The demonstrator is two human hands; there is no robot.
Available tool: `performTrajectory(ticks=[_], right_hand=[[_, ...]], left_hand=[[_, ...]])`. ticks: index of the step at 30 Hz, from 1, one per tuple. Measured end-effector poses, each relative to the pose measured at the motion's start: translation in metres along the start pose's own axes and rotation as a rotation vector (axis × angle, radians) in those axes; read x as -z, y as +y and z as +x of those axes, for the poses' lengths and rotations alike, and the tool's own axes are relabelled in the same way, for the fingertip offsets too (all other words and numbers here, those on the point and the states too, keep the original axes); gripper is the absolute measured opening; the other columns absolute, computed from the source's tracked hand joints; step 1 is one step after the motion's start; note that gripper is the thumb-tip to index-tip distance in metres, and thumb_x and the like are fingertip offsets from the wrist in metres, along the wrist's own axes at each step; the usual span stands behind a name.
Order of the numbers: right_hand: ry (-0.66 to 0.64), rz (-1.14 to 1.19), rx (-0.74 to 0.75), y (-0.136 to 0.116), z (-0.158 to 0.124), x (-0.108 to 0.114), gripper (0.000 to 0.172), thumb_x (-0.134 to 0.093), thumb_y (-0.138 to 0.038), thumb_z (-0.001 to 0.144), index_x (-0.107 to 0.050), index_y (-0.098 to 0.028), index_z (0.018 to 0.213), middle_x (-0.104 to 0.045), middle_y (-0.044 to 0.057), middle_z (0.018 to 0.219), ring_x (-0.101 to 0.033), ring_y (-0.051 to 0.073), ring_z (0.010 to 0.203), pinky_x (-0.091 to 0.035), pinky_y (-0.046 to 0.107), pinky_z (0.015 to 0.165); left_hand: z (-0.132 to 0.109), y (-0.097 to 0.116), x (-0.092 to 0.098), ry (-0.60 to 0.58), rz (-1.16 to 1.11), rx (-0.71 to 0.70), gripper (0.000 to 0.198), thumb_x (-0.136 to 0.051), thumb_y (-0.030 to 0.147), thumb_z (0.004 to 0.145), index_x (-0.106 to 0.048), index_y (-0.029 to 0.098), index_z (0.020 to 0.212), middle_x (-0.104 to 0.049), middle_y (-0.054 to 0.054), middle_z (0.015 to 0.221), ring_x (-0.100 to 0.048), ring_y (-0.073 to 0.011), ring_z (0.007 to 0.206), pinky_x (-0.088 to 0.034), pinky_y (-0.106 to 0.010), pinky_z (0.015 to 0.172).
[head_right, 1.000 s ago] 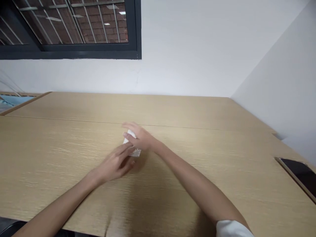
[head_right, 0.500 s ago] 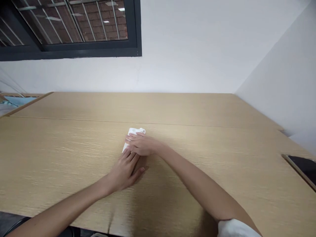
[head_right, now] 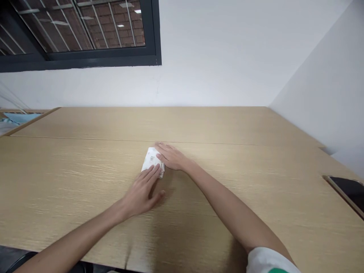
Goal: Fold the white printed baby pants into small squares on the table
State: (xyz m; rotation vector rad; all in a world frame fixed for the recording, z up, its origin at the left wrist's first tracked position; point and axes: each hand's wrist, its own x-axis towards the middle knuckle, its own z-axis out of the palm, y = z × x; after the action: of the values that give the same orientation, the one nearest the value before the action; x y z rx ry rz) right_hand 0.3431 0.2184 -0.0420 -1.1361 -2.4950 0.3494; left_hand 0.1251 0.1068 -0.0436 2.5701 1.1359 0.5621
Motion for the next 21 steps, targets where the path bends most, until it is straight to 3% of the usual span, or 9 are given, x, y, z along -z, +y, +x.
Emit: performTrajectory(ticks=[4,8,13,17,21], right_hand=[[0.202,0.043,-0.095,-0.002,-0.006,-0.001,0.064,-0.020,-0.051,0.108,-0.032,-0.014,0.159,-0.041,0.015,0.159,-0.039,0.028,0.147,-0.033,0.052,0.120],[0.309,-0.002,-0.057,-0.007,-0.008,0.001,0.059,-0.022,-0.047,0.108,-0.045,-0.012,0.149,-0.055,0.018,0.142,-0.049,0.029,0.133,-0.038,0.049,0.112],[0.335,-0.117,-0.010,-0.011,-0.007,0.000,0.044,-0.039,-0.042,0.104,-0.061,-0.011,0.127,-0.063,0.017,0.114,-0.056,0.030,0.108,-0.043,0.046,0.097],[0.373,-0.177,0.030,-0.009,-0.006,-0.004,0.032,-0.048,-0.036,0.101,-0.066,-0.012,0.112,-0.064,0.014,0.102,-0.056,0.027,0.099,-0.042,0.042,0.092],[0.384,-0.189,0.040,-0.005,-0.006,-0.004,0.026,-0.052,-0.034,0.099,-0.066,-0.013,0.107,-0.063,0.013,0.101,-0.056,0.026,0.098,-0.041,0.039,0.090]], left_hand=[[0.008,-0.012,0.015,0.177,-0.135,0.118,0.050,-0.046,0.050,0.098,-0.046,0.025,0.142,-0.052,-0.011,0.146,-0.051,-0.0239,0.137,-0.050,-0.047,0.117],[0.016,-0.028,0.026,0.299,-0.069,0.387,0.033,-0.047,0.047,0.097,-0.058,0.020,0.111,-0.065,-0.009,0.111,-0.060,-0.0254,0.110,-0.052,-0.047,0.101],[0.022,-0.035,0.027,0.214,0.049,0.551,0.026,-0.050,0.045,0.095,-0.060,0.020,0.094,-0.067,-0.008,0.100,-0.061,-0.0242,0.100,-0.047,-0.040,0.095],[0.026,-0.036,0.024,0.159,0.011,0.532,0.025,-0.049,0.042,0.096,-0.060,0.021,0.087,-0.068,-0.006,0.095,-0.060,-0.0217,0.096,-0.041,-0.034,0.090],[0.030,-0.041,0.024,0.120,-0.099,0.493,0.026,-0.050,0.040,0.095,-0.057,0.021,0.079,-0.066,-0.001,0.082,-0.058,-0.0151,0.078,-0.038,-0.027,0.076]])
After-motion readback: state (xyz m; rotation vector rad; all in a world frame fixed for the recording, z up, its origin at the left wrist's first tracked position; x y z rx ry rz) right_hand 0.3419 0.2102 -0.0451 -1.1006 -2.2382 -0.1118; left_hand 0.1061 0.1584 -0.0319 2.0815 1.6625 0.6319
